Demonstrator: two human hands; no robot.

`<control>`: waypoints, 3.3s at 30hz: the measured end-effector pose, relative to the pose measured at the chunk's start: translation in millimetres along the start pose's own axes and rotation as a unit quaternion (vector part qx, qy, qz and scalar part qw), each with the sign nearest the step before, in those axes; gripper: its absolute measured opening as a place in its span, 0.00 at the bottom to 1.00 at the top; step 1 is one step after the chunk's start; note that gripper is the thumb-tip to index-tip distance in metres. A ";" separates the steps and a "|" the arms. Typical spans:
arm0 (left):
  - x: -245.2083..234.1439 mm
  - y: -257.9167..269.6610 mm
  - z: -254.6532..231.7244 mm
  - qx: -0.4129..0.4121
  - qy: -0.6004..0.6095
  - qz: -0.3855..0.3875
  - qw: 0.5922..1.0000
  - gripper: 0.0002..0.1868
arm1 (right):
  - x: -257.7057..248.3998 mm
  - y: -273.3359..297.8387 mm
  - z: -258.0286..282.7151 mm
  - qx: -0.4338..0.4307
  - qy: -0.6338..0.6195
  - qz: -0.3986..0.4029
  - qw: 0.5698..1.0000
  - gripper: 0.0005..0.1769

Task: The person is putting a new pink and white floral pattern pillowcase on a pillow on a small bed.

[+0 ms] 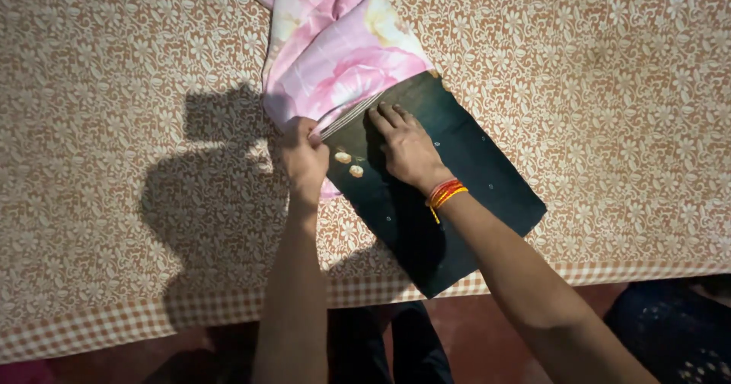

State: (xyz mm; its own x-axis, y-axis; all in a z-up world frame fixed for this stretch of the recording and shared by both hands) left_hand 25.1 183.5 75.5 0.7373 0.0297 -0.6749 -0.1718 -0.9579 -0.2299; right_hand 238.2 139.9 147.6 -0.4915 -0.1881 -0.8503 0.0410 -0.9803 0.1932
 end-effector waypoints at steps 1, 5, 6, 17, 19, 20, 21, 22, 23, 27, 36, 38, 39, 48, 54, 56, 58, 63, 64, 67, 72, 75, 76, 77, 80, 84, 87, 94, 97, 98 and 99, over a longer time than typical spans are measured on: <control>0.4 1.6 1.4 -0.011 0.055 0.004 0.998 0.13 | 1.4 -1.1 -0.9 0.000 -0.002 -0.005 1.000 0.42; -9.2 33.7 -18.6 -0.084 0.167 0.065 0.980 0.08 | -6.7 -7.6 15.3 0.025 0.009 -0.019 0.999 0.39; -13.6 41.4 -27.6 -0.105 0.167 0.106 0.975 0.06 | -4.7 -9.6 15.4 0.045 0.022 -0.027 0.998 0.36; -21.5 38.5 -64.9 -0.013 0.118 0.108 0.987 0.14 | -7.2 -58.0 -64.5 -0.017 0.299 -0.113 0.947 0.52; -24.0 35.6 -71.5 -0.006 0.071 0.143 0.987 0.10 | -30.9 -57.8 -71.8 0.077 0.208 -0.033 0.975 0.13; -19.6 41.6 -66.0 -0.006 0.073 0.143 0.987 0.10 | -30.2 -49.9 -71.1 0.077 0.209 -0.033 0.974 0.13; -15.3 47.4 -60.6 -0.016 0.053 0.152 0.987 0.10 | -29.7 -42.1 -69.9 0.062 0.209 -0.029 0.976 0.12; -11.3 52.5 -55.0 -0.026 0.033 0.160 0.986 0.10 | -29.4 -35.4 -68.4 0.045 0.209 -0.025 0.977 0.10; -9.3 61.4 -49.3 -0.026 0.034 0.160 0.986 0.10 | -30.5 -20.6 -66.2 0.045 0.209 -0.025 0.976 0.10; -3.3 76.0 -41.3 -0.036 0.006 0.162 0.986 0.12 | -29.2 14.8 -70.4 0.002 0.133 -0.037 0.990 0.22; -10.3 3.5 -45.4 -0.080 -0.005 0.094 0.992 0.13 | -2.5 5.8 -88.3 0.103 0.106 -0.056 0.988 0.17; -12.4 -34.0 -37.3 -0.076 -0.046 0.047 0.995 0.17 | 0.0 4.6 -80.0 0.113 0.102 -0.076 0.985 0.17; -16.2 -57.9 -40.1 0.042 -0.104 -0.009 0.994 0.23 | -2.2 3.2 -72.3 0.140 0.118 -0.062 0.981 0.21; -5.2 -139.4 -41.5 0.046 -0.234 0.106 0.965 0.27 | -18.6 -31.0 -30.8 0.061 0.058 -0.097 0.992 0.38; 11.2 -135.9 -4.3 -0.006 -0.139 0.034 0.990 0.04 | -12.2 -73.3 -49.3 0.037 -0.075 -0.053 0.995 0.35; -22.2 -85.7 68.3 -0.031 -0.095 -0.008 0.995 0.04 | -6.8 -87.0 -58.0 0.043 -0.058 -0.053 0.996 0.35; -13.6 -98.4 74.2 -0.128 -0.070 -0.098 0.984 0.04 | -4.0 -94.4 -66.0 -0.022 0.016 -0.060 0.998 0.30; -22.6 -29.5 139.0 -0.279 -0.001 -0.263 0.924 0.06 | -16.4 -108.6 -54.7 0.004 0.014 -0.064 0.998 0.25; -22.2 -14.5 137.0 -0.288 0.028 -0.285 0.914 0.07 | -19.3 -107.7 -51.6 0.005 0.047 -0.051 0.998 0.13; -11.0 -4.9 100.3 -0.115 -0.022 -0.232 0.966 0.08 | -10.9 -119.0 -72.5 0.057 -0.080 -0.092 0.991 0.32; 25.7 -25.1 -35.1 0.007 0.028 -0.130 0.991 0.17 | -17.2 -124.5 -93.2 0.190 -0.077 -0.104 0.973 0.14; 46.8 -29.5 -81.5 0.015 0.000 0.063 0.998 0.24 | -15.6 -121.2 -98.7 0.123 -0.032 -0.115 0.985 0.10; 54.7 -29.9 -91.3 0.028 -0.013 0.121 0.992 0.28 | -15.5 -119.3 -95.0 0.091 -0.021 -0.137 0.986 0.13; 49.0 -34.2 -99.7 0.029 -0.013 0.121 0.992 0.28 | -12.2 -117.6 -100.8 0.091 -0.021 -0.138 0.986 0.13; 42.1 -34.0 -110.6 0.063 -0.096 0.188 0.975 0.34 | -7.7 -108.0 -110.0 0.057 0.025 -0.147 0.987 0.17; 46.8 -18.4 -109.8 0.071 -0.091 0.245 0.963 0.30 | -33.6 -85.9 -93.6 0.037 -0.020 -0.092 0.995 0.23; 50.0 -14.8 -113.2 0.072 -0.075 0.259 0.960 0.28 | -34.3 -78.3 -88.6 0.055 -0.041 -0.095 0.993 0.18; 68.9 -21.0 -106.5 0.032 0.045 0.179 0.982 0.19 | -35.4 -48.4 -85.0 0.050 -0.049 -0.010 0.997 0.31; 92.0 -5.7 -89.6 -0.052 0.167 0.106 0.979 0.08 | -31.9 -17.7 -75.5 -0.039 -0.037 -0.020 0.998 0.38; 86.8 -6.7 -93.8 -0.052 0.167 0.105 0.979 0.08 | -30.1 -10.6 -73.6 -0.039 -0.037 -0.021 0.998 0.38; 82.4 -7.4 -97.9 -0.075 0.194 0.114 0.971 0.07 | -28.5 -3.2 -72.0 -0.043 0.018 -0.044 0.998 0.37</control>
State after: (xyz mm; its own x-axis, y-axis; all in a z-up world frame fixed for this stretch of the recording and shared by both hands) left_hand 151.1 165.0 90.2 0.8871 -0.2697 -0.3746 -0.2836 -0.9588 0.0188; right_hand 314.7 144.1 136.0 -0.4650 -0.1021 -0.8794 0.0753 -0.9943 0.0756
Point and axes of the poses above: each hand's wrist, its own y-axis away from the middle knuckle, its own x-axis out of the palm, z = x × y, the point moved 1 cm from there along -y, towards the middle knuckle, and after that the axes turned 8 degrees about x, right-handed, at the moved point
